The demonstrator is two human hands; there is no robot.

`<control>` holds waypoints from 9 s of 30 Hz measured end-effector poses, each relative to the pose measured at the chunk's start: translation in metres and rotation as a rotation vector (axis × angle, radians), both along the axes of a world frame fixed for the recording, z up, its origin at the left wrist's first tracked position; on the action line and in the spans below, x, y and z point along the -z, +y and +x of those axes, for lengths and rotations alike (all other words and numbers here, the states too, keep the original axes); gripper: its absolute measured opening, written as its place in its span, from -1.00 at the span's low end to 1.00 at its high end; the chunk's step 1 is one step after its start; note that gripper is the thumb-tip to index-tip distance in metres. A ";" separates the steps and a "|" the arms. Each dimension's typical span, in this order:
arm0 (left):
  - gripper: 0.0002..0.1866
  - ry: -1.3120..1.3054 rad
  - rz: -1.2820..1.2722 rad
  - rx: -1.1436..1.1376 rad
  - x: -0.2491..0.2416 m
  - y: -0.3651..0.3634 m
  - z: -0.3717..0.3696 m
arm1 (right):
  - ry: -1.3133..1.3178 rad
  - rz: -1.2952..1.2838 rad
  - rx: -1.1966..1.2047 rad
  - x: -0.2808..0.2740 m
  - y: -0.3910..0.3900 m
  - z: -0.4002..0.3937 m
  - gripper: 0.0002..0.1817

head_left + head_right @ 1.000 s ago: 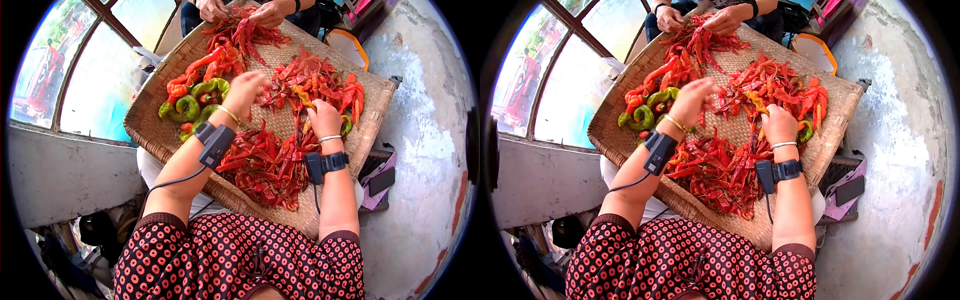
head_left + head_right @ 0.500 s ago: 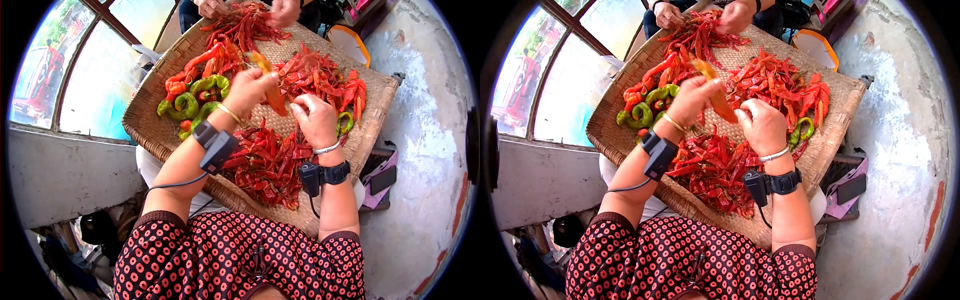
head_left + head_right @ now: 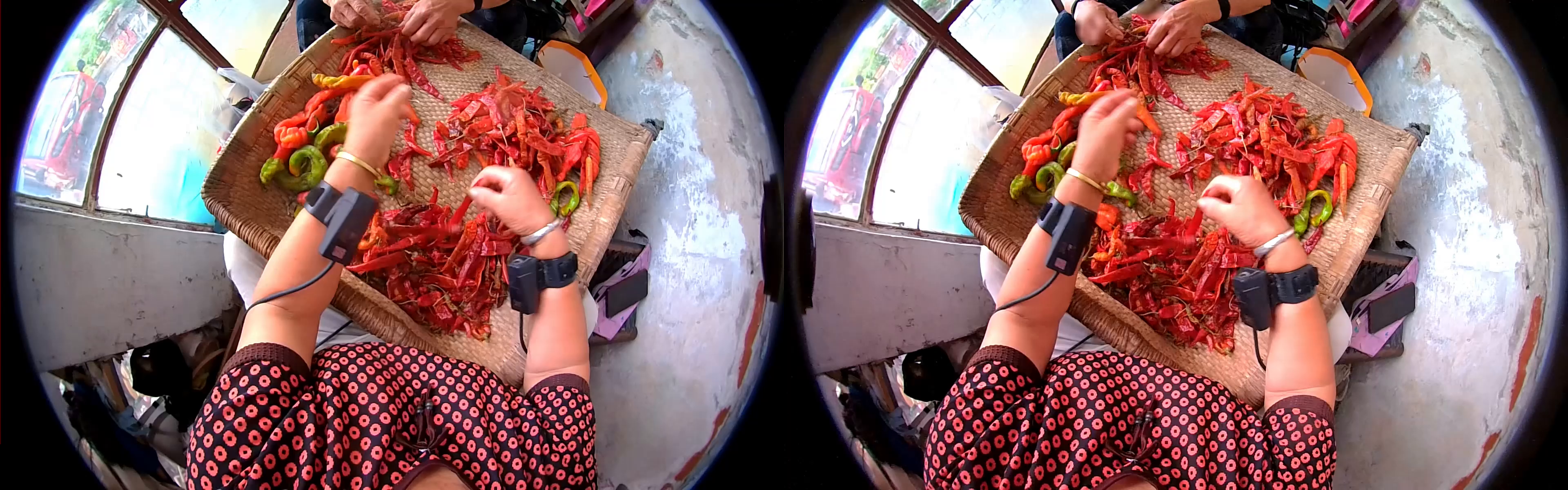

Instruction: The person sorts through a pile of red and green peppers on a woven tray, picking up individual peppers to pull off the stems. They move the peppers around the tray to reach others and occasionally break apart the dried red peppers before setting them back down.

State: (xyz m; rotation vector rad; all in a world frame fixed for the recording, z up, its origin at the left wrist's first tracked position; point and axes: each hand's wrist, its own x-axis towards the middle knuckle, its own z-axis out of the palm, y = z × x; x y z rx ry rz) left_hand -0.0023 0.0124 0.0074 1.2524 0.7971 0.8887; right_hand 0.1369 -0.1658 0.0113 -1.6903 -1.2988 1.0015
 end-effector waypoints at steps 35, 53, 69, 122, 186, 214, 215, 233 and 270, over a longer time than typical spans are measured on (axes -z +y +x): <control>-0.83 0.340 0.245 0.557 0.014 -0.033 0.012 | -0.565 -0.092 0.070 0.039 0.013 -0.016 -0.79; -0.55 0.468 1.368 1.238 0.040 -0.122 0.013 | -0.835 -0.352 0.194 0.021 -0.010 0.040 -0.65; -0.78 0.531 1.169 1.149 0.046 -0.071 0.017 | -0.750 -0.455 0.378 0.042 0.010 0.031 -0.63; -0.72 0.424 0.472 0.938 0.013 -0.062 0.012 | -0.495 0.067 -0.228 0.010 -0.009 0.027 -0.80; -0.75 0.469 1.077 0.577 0.025 -0.038 0.011 | -0.170 0.210 0.316 0.019 -0.004 0.030 -0.74; -0.75 1.000 1.212 0.538 0.034 -0.031 0.007 | -0.883 -0.207 -0.178 0.035 -0.002 0.005 -0.78; -0.82 1.012 1.257 0.529 0.037 -0.028 0.007 | -0.864 -0.231 -0.209 0.034 -0.003 0.006 -0.77; -0.73 0.719 0.811 -0.295 -0.009 0.020 -0.016 | -0.889 -0.220 -0.238 0.035 -0.002 0.007 -0.88; -0.86 0.054 0.140 0.162 0.002 -0.016 0.006 | -0.493 0.157 0.105 0.023 0.004 0.007 -0.64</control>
